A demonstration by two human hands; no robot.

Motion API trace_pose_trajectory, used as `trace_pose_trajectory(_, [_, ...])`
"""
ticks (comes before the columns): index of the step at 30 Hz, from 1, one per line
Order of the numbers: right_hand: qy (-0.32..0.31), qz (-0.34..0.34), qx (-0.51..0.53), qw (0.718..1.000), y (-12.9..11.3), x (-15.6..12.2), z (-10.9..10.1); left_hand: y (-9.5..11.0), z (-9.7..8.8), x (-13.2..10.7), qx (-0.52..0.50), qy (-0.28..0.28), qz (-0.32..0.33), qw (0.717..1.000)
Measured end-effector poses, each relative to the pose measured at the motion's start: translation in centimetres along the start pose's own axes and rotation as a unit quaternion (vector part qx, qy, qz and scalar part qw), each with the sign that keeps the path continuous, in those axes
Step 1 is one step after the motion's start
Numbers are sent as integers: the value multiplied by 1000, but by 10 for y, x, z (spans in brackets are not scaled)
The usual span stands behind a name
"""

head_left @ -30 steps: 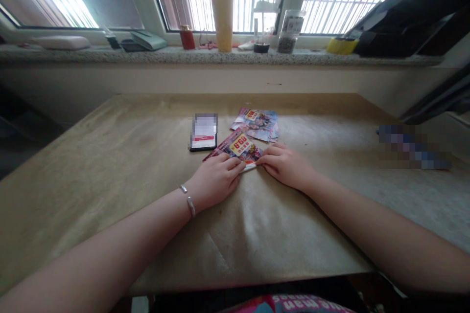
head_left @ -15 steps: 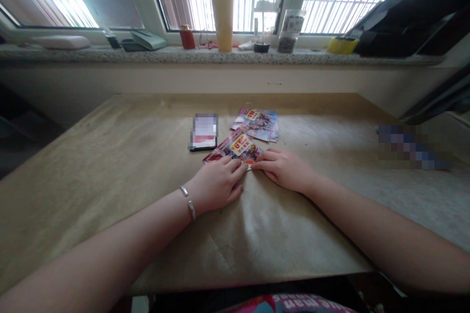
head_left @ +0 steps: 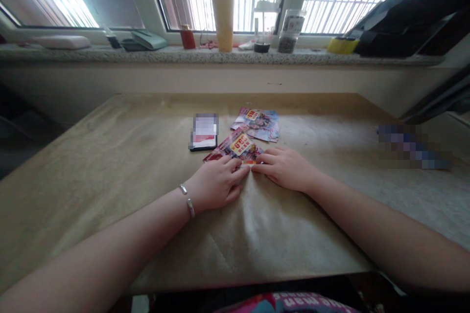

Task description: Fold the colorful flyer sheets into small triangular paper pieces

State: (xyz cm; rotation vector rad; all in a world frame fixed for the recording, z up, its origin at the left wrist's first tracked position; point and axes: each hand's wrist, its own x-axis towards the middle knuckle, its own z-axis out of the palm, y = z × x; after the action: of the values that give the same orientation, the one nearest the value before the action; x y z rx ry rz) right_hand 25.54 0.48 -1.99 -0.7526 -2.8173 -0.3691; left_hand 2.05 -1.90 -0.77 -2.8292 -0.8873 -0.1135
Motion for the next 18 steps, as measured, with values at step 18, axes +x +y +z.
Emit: trace_pose_trajectory(18, [-17, 37, 26, 999, 18, -15, -1, 1, 1, 0, 6, 5, -4, 1000])
